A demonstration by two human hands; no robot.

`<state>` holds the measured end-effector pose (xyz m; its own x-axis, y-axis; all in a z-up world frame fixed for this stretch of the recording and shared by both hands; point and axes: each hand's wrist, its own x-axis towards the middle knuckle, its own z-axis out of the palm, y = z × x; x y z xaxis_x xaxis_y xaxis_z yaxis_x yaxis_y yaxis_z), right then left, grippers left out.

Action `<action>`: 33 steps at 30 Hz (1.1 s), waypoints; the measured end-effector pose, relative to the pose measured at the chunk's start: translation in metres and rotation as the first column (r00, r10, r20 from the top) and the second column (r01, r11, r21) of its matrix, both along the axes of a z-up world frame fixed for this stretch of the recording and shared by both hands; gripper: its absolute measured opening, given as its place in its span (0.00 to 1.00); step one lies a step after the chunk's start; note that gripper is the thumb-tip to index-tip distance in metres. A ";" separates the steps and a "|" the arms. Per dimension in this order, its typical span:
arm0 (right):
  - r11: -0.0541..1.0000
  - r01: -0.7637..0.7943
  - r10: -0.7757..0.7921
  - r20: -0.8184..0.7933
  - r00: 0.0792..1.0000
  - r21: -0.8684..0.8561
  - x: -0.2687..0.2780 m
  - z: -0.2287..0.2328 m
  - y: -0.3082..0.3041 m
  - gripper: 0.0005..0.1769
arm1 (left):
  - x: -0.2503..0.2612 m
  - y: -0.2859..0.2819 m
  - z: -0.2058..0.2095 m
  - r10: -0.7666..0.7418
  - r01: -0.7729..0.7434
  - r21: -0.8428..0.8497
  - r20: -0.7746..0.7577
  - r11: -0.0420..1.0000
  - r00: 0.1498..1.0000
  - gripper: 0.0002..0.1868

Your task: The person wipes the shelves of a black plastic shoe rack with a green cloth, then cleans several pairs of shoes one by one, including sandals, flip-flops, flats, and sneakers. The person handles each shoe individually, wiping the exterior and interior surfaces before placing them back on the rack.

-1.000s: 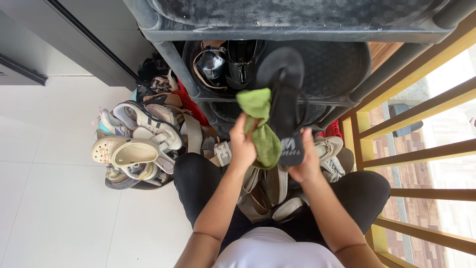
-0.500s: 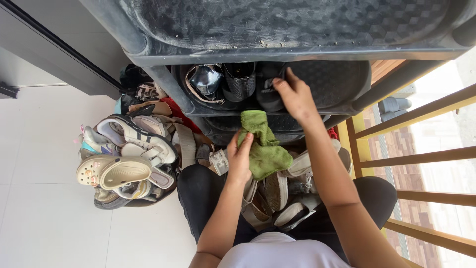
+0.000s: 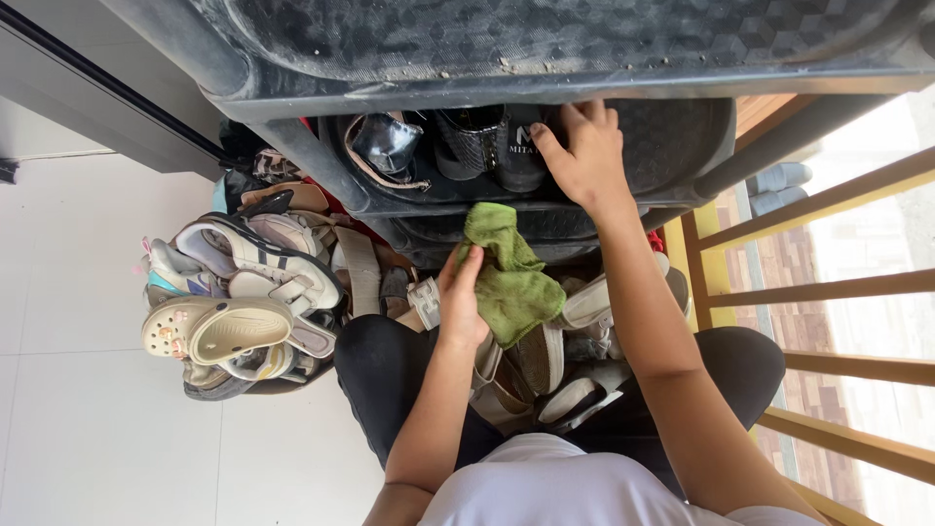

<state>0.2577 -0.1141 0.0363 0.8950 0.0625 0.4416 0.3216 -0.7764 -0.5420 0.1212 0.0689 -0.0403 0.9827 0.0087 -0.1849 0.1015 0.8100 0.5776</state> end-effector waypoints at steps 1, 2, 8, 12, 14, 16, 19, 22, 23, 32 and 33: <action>0.996 -0.025 0.016 0.105 0.994 0.090 -0.010 -0.001 -0.005 0.23 | 0.000 0.002 0.005 -0.006 0.005 -0.079 -0.013 0.997 1.000 0.17; 0.983 -0.052 0.017 0.193 0.981 0.177 -0.029 -0.009 -0.013 0.21 | -0.007 0.003 0.006 -0.011 0.010 -0.089 -0.012 0.996 1.000 0.17; 0.843 0.133 -0.392 0.425 0.816 0.521 -0.140 -0.135 -0.053 0.12 | -0.032 -0.029 -0.023 -0.127 0.135 0.099 -0.083 0.986 0.988 0.18; 0.602 0.726 -0.636 -0.350 0.688 0.332 -0.173 -0.259 -0.045 0.38 | -0.052 -0.061 -0.069 -0.280 0.321 0.242 -0.186 0.916 0.942 0.22; 0.463 0.868 -0.680 -0.557 0.477 0.177 -0.179 -0.302 -0.044 0.46 | -0.062 -0.064 -0.085 -0.318 0.381 0.285 -0.244 0.880 0.916 0.23; 0.493 0.849 -0.740 -0.422 0.523 0.189 -0.177 -0.321 -0.050 0.46 | -0.063 -0.059 -0.090 -0.300 0.400 0.317 -0.319 0.860 0.899 0.23; 0.208 0.942 -0.609 -0.719 0.335 0.262 -0.176 -0.329 -0.063 0.53 | -0.058 -0.048 -0.087 -0.240 0.357 0.256 -0.394 0.898 0.887 0.22; 0.347 0.873 -0.640 -0.593 0.488 0.343 -0.181 -0.323 -0.066 0.42 | -0.052 -0.036 -0.080 -0.213 0.255 0.159 -0.244 0.954 0.946 0.23; 0.327 0.873 -0.685 -0.546 0.483 0.362 -0.179 -0.318 -0.065 0.39 | -0.047 -0.033 -0.077 -0.196 0.237 0.161 -0.234 0.958 0.952 0.24; 0.289 0.385 -0.283 -0.306 0.909 0.876 -0.223 -0.238 -0.029 0.27 | -0.041 -0.025 -0.069 0.061 -0.154 0.645 0.164 0.749 0.984 0.24; 0.340 0.313 -0.183 -0.264 0.947 0.887 -0.234 -0.225 -0.021 0.28 | -0.046 -0.032 -0.065 -0.074 -0.216 0.743 0.336 0.633 0.939 0.21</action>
